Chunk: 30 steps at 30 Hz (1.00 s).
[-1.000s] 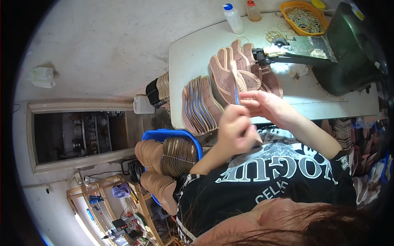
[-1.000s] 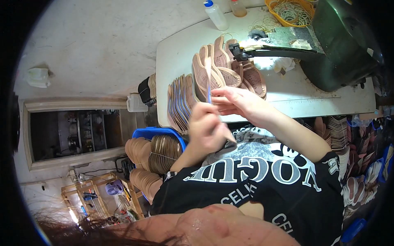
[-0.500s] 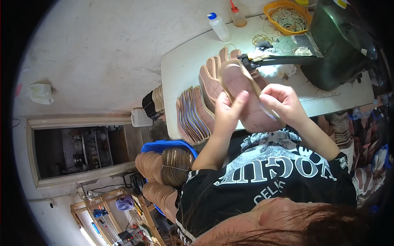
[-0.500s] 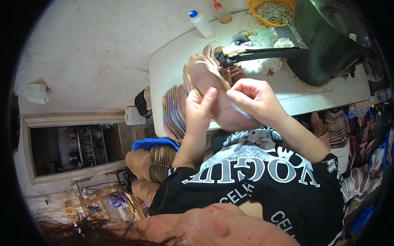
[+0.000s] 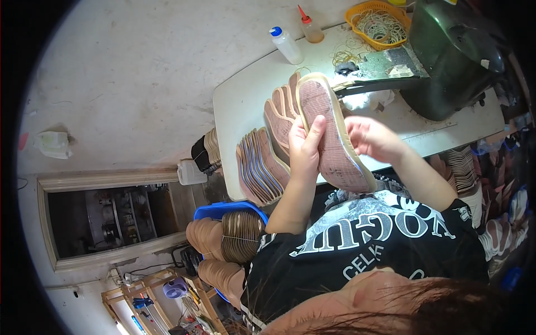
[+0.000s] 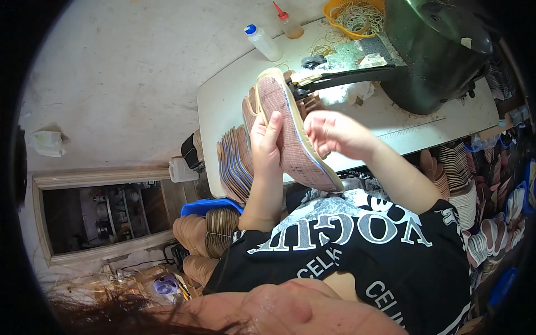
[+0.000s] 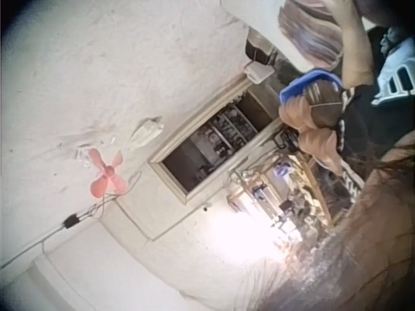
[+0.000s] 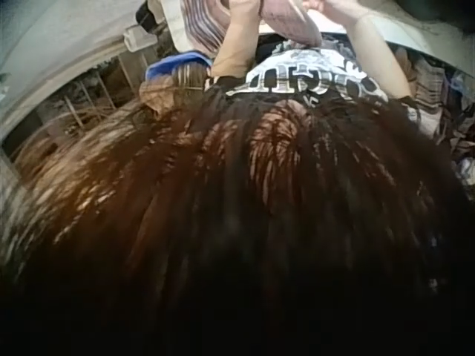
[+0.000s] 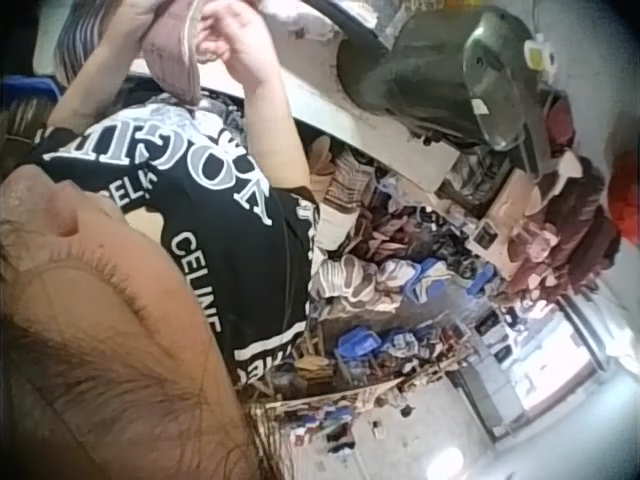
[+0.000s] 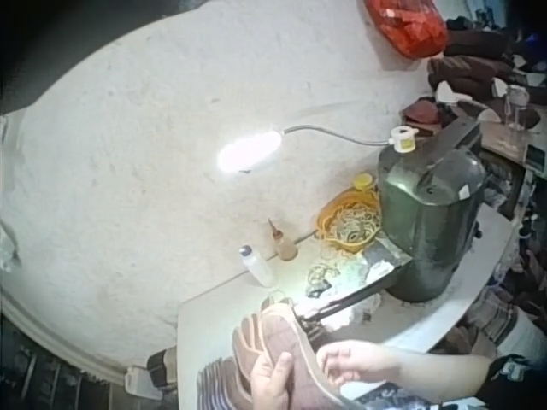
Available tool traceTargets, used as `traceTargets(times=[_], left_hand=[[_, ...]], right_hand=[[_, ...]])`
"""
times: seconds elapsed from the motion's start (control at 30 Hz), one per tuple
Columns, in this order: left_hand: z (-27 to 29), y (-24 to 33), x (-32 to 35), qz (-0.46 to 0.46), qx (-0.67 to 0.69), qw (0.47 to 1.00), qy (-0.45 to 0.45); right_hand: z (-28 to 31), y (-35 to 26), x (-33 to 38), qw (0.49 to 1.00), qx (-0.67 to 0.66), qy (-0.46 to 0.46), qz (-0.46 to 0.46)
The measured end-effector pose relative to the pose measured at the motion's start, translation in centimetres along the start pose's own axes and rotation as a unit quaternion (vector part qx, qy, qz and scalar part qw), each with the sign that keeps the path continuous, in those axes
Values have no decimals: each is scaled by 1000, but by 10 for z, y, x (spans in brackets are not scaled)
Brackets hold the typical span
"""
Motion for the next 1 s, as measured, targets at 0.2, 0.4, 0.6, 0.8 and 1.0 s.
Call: traceTargets(times=[0.2, 0.4, 0.6, 0.8, 1.0], left_hand=[[-17, -1, -3, 6, -81, 994, -69], [-14, 14, -2, -78, -244, 965, -61], [-14, 11, -3, -108, -280, 954, -28], [4, 9, -35, -47, -84, 994, 49], [26, 22, -107, -92, -378, 921, -6]], right_hand=[[-2, 15, -9, 998, 24, -58, -5], [-11, -23, -3, 968, 214, -39, -126], [-15, -46, -6, 862, 504, 49, -17], [-12, -24, 6, 940, 336, 20, -52], [-3, -22, 15, 976, 157, 150, -7]])
Point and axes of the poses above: each hand's wrist, its own x-axis away from the middle knuckle, its own z-axis out of the back of the hand, y = z × x, the point moved 7 cm from there along -x, towards the middle knuckle, and after that the axes turned 13 degrees about x, right-handed, at the moved point
